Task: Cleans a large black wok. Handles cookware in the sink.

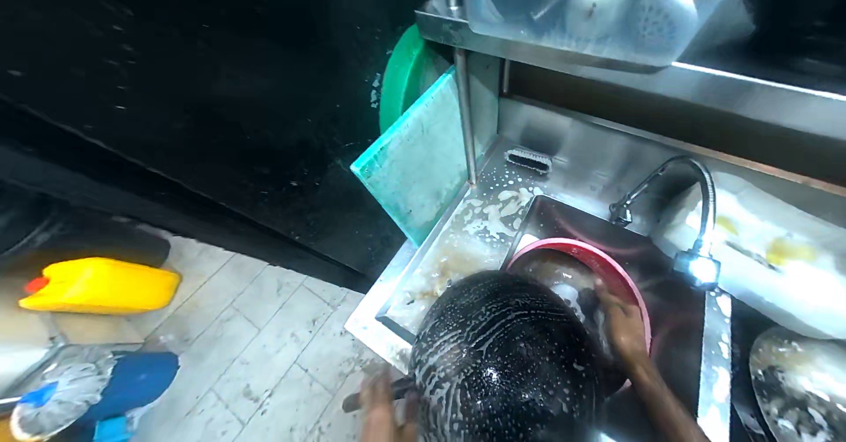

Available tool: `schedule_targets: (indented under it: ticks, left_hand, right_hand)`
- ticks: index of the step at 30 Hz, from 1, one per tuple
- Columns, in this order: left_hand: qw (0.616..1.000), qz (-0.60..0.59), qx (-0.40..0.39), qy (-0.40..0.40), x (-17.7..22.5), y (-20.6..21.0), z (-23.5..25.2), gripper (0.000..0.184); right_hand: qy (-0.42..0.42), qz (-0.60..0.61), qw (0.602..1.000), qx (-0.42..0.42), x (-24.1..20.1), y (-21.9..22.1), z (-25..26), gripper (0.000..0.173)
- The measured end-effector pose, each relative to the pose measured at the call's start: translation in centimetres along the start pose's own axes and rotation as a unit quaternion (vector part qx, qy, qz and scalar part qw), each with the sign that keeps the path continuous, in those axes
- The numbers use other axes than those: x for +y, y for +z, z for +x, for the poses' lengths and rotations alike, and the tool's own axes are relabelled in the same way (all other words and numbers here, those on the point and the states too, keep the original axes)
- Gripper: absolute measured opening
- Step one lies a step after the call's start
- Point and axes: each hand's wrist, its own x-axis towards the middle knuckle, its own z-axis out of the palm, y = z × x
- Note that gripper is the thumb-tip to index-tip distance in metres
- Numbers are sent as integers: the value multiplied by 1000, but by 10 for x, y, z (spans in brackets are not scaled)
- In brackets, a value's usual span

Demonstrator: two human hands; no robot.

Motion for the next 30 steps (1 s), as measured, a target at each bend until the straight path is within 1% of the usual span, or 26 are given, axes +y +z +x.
schedule_targets:
  ticks: [1,2,3,4,5,6,7,8,10,11,12,13,14,16,17,18,19,20,22,23,24,25,27,28,29,30]
  left_hand:
    - [997,-31,52,51,28,13,0,69]
    - [992,-22,90,89,51,35,6,64]
    - [985,34,122,116,70,61,18,64]
    - [976,109,141,124,88,84,29,68]
    - [969,159,146,119,101,99,33,72]
    - [968,183,135,108,109,106,34,75]
    - [969,191,119,98,111,105,34,77]
    - [972,192,102,95,108,103,32,78]
    - [974,185,81,99,104,100,31,79]
    - [975,180,73,105,103,99,31,79]
    - [976,177,60,115,102,97,30,79]
    - [976,174,45,125,101,94,30,78]
    - [975,174,35,136,100,91,34,79]
    - [974,167,29,148,97,91,38,80]
    - [975,160,33,150,95,93,37,81]
    - [976,155,38,151,94,95,34,81]
    - [975,152,48,154,91,94,34,81]
    - [975,148,56,156,91,92,34,80]
    - [975,136,74,160,92,91,38,78]
    - [975,134,78,161,90,91,39,77]
    - [975,133,79,161,89,92,37,76]
    - [975,129,78,162,88,94,35,76]
    - [975,121,84,165,90,96,34,77]
    - [975,118,87,165,90,96,34,77]
    - [975,119,91,165,88,95,37,77]
    - [975,119,96,164,87,94,40,77]
  right_hand:
    - [-38,16,999,3,-12,12,-18,51]
    - [-87,7,996,0,-23,26,-35,41]
    - [-128,-27,991,-8,-33,40,-43,34]
    - [-149,-82,985,-8,-41,50,-44,32]
    - [-138,-132,981,-14,-44,54,-43,32]
    - [-123,-174,977,-21,-47,55,-43,32]
    - [-130,-203,970,-23,-51,58,-50,32]
    - [-168,-213,962,-22,-52,59,-70,29]
    - [-281,-194,940,-15,-57,62,-118,21]
    - [-320,-182,930,-14,-61,66,-132,19]
    - [-341,-181,922,-16,-63,70,-134,18]
    - [-346,-189,918,-29,-67,75,-120,19]
    - [-334,-207,918,-58,-73,83,-91,20]
    - [-248,-253,923,-151,-87,105,-13,23]
    - [-196,-269,925,-182,-91,118,20,26]
    - [-155,-284,925,-200,-94,127,38,27]
    - [-150,-290,923,-205,-98,132,39,27]
    - [-183,-286,918,-203,-103,128,27,26]
    - [-268,-270,904,-196,-111,118,-1,16]
    - [-295,-262,896,-203,-112,117,-10,15]
    - [-301,-259,891,-218,-111,118,-10,14]
    - [-292,-266,888,-235,-111,123,0,14]
    - [-253,-301,881,-263,-120,148,28,19]
    - [-243,-308,877,-279,-127,167,32,19]
    - [-251,-305,866,-306,-138,188,24,19]
    - [-269,-295,850,-342,-149,210,5,21]
